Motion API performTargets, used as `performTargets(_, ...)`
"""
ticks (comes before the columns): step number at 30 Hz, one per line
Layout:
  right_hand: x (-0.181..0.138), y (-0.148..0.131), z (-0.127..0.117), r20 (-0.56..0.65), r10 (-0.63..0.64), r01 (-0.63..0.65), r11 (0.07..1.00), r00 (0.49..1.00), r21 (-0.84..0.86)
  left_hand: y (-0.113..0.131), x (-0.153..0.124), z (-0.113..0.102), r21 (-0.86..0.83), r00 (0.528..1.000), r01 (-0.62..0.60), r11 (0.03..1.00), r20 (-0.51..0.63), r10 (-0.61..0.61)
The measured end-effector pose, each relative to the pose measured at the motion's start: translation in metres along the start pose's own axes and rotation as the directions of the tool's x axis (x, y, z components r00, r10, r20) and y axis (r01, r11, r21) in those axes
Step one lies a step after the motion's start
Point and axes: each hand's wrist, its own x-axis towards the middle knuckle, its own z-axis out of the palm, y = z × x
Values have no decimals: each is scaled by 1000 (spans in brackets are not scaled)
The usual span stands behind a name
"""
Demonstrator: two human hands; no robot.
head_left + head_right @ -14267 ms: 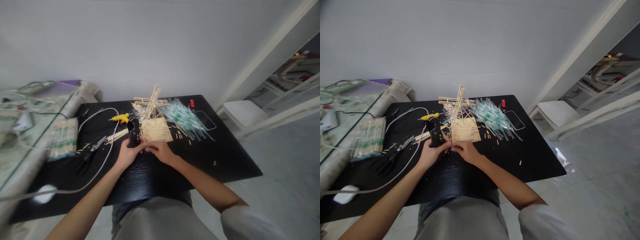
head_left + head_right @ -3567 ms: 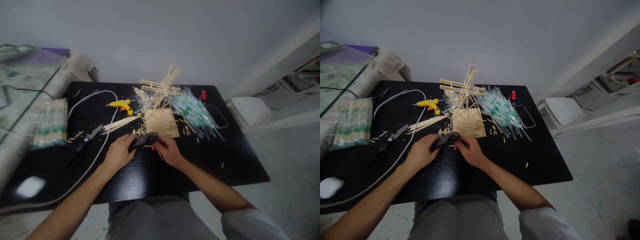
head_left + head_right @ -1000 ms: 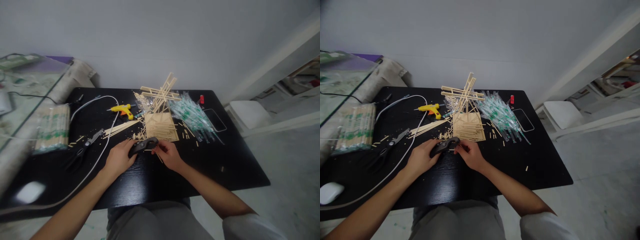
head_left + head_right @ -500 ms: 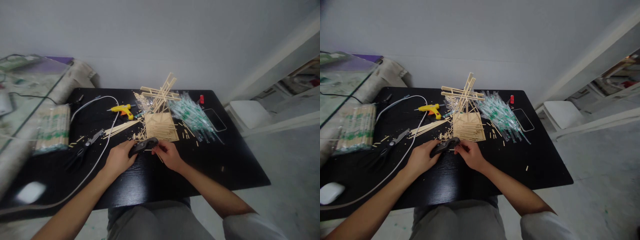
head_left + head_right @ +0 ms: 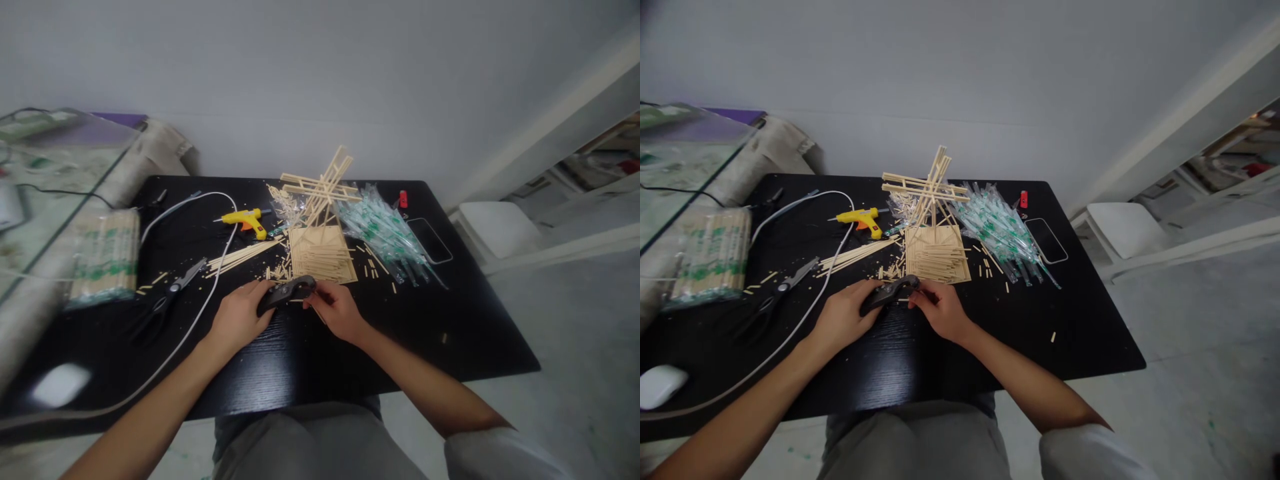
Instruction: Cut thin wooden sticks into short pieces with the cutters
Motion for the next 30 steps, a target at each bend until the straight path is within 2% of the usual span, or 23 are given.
performTargets(7,1,0,0,-5,3,-3,1000,1000,-25,-2,-1,2,-11,1000,-7,1000,-10,7)
performTargets(30,3,0,2,19,-1,0,999,1000,50,0,-1,-2,-10,998,47,999,48,-46)
